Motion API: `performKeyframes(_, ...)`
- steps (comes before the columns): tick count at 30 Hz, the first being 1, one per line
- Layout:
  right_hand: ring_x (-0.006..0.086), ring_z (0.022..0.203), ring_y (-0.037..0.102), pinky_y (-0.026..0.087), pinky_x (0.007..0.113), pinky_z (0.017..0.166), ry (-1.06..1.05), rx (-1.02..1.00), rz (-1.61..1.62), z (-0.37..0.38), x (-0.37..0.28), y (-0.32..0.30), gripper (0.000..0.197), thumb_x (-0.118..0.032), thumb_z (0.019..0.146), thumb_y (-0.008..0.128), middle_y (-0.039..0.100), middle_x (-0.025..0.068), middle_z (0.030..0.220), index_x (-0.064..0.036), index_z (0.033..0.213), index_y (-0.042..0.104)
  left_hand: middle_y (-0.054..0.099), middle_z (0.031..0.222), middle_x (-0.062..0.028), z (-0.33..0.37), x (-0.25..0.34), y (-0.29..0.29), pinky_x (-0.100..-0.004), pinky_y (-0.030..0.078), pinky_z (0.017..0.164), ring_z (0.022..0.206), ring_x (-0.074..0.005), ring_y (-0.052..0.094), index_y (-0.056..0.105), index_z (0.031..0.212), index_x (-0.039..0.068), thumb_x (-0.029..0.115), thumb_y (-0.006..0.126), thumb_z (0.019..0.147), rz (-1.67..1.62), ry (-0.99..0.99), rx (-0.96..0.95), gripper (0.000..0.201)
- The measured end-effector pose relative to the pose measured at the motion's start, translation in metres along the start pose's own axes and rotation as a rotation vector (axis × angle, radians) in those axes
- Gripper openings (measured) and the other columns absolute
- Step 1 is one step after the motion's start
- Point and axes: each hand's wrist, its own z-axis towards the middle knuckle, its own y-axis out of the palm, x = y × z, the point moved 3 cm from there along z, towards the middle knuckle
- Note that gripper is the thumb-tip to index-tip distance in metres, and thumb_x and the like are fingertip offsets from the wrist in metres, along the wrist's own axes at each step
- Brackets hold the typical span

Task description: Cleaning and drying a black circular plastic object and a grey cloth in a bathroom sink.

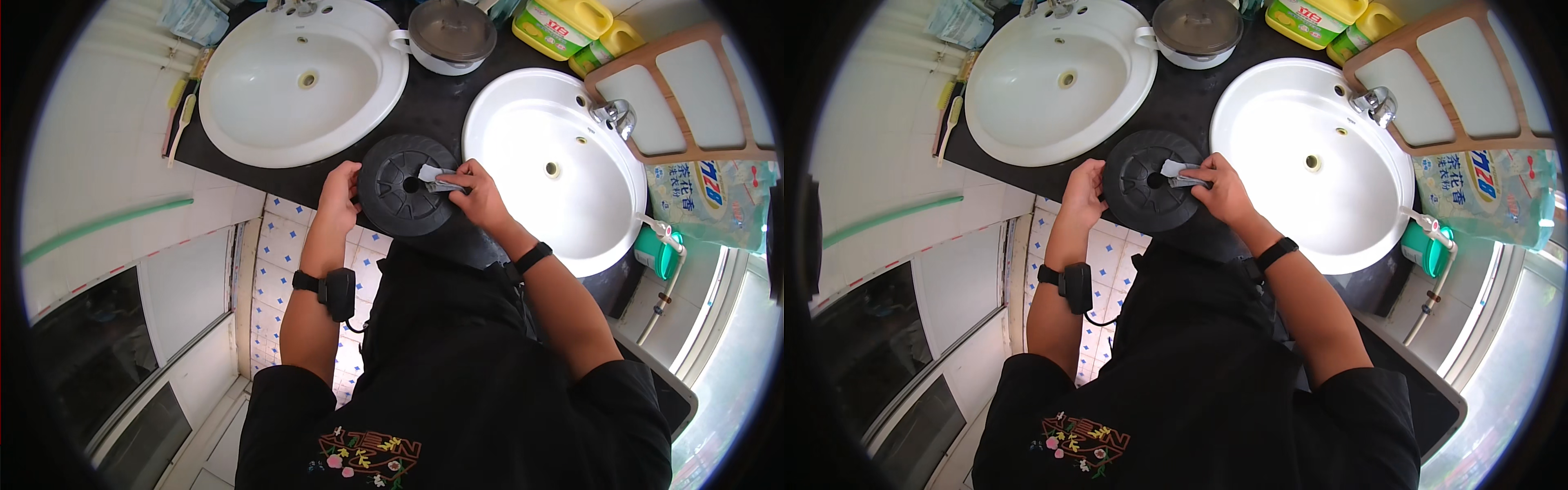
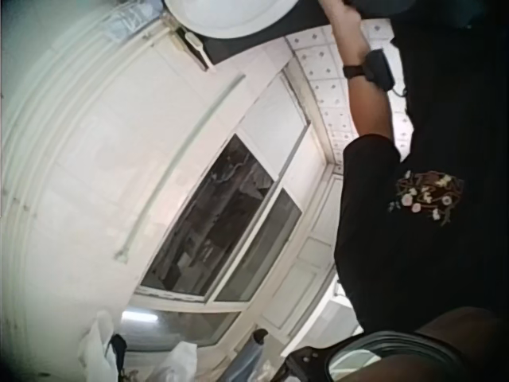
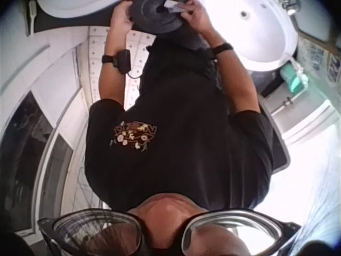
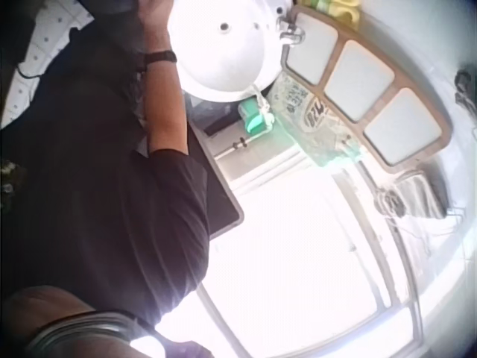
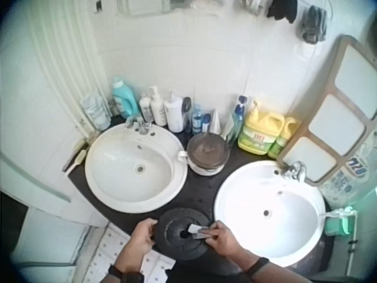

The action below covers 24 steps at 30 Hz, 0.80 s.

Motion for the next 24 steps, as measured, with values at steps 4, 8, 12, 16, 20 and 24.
performKeyframes(4, 0.0237, 0.085, 0.055, 0.046, 0.032, 0.076, 0.008, -0.001, 0.126, -0.002, 0.009, -0.008, 0.038, 0.001, 0.071, 0.066, 0.049, 0.0088, 0.093, -0.0104, 0.107, 0.072, 0.057, 0.096, -0.0033, -0.023, 0.0, 0.014, -0.0397, 0.044, 0.081, 0.092, -0.0171, 0.055, 0.055, 0.1, 0.01, 0.026, 0.066, 0.085, 0.018, 0.107, -0.102, 0.025)
performKeyframes(8, 0.0233, 0.085, 0.055, 0.046, 0.03, 0.077, -0.034, 0.038, 0.117, -0.007, 0.006, -0.002, 0.04, 0.003, 0.072, 0.065, 0.051, 0.0087, 0.094, -0.0101, 0.108, 0.071, 0.049, 0.114, -0.0164, -0.04, 0.0, 0.022, -0.0362, 0.047, 0.087, 0.103, -0.0199, 0.055, 0.038, 0.12, 0.0, 0.011, 0.072, 0.082, 0.091, 0.309, -0.127, 0.051)
performKeyframes(12, 0.021, 0.084, 0.056, 0.046, 0.03, 0.077, 0.006, 0.01, 0.171, -0.004, 0.001, -0.002, 0.04, 0.003, 0.074, 0.063, 0.053, 0.0079, 0.094, -0.0116, 0.11, 0.072, 0.057, 0.106, -0.0173, -0.068, -0.007, 0.027, -0.0318, 0.05, 0.08, 0.093, -0.0189, 0.06, 0.039, 0.117, -0.002, 0.006, 0.071, 0.084, 0.112, 0.36, -0.04, 0.047)
performKeyframes(16, 0.0116, 0.082, 0.053, 0.043, 0.024, 0.072, 0.094, 0.305, 0.3, 0.006, 0.005, -0.013, 0.027, 0.002, 0.082, 0.056, 0.055, 0.0046, 0.093, -0.0003, 0.105, 0.069, 0.064, 0.098, -0.017, -0.088, -0.006, 0.036, -0.0291, 0.05, 0.077, 0.087, -0.0174, 0.062, 0.038, 0.118, -0.003, 0.003, 0.07, 0.083, 0.13, 0.59, 0.006, 0.047)
performKeyframes(20, 0.0118, 0.083, 0.054, 0.043, 0.024, 0.074, 0.209, 0.402, 0.384, 0.014, 0.008, -0.017, 0.019, -0.001, 0.084, 0.057, 0.056, 0.0047, 0.094, 0.0071, 0.1, 0.064, 0.065, 0.098, -0.0184, -0.098, -0.001, 0.038, -0.0271, 0.05, 0.076, 0.086, -0.0163, 0.063, 0.04, 0.116, -0.004, 0.004, 0.07, 0.084, 0.21, 0.679, 0.07, 0.045)
performKeyframes(24, 0.0117, 0.081, 0.054, 0.043, 0.024, 0.073, 0.105, 0.4, 0.385, 0.022, -0.007, -0.021, 0.018, -0.003, 0.086, 0.058, 0.055, 0.0048, 0.094, 0.0048, 0.1, 0.065, 0.067, 0.098, -0.0219, -0.105, 0.001, 0.053, -0.031, 0.052, 0.078, 0.087, -0.0228, 0.067, 0.042, 0.113, -0.002, 0.006, 0.07, 0.083, 0.463, 0.764, 0.139, 0.042)
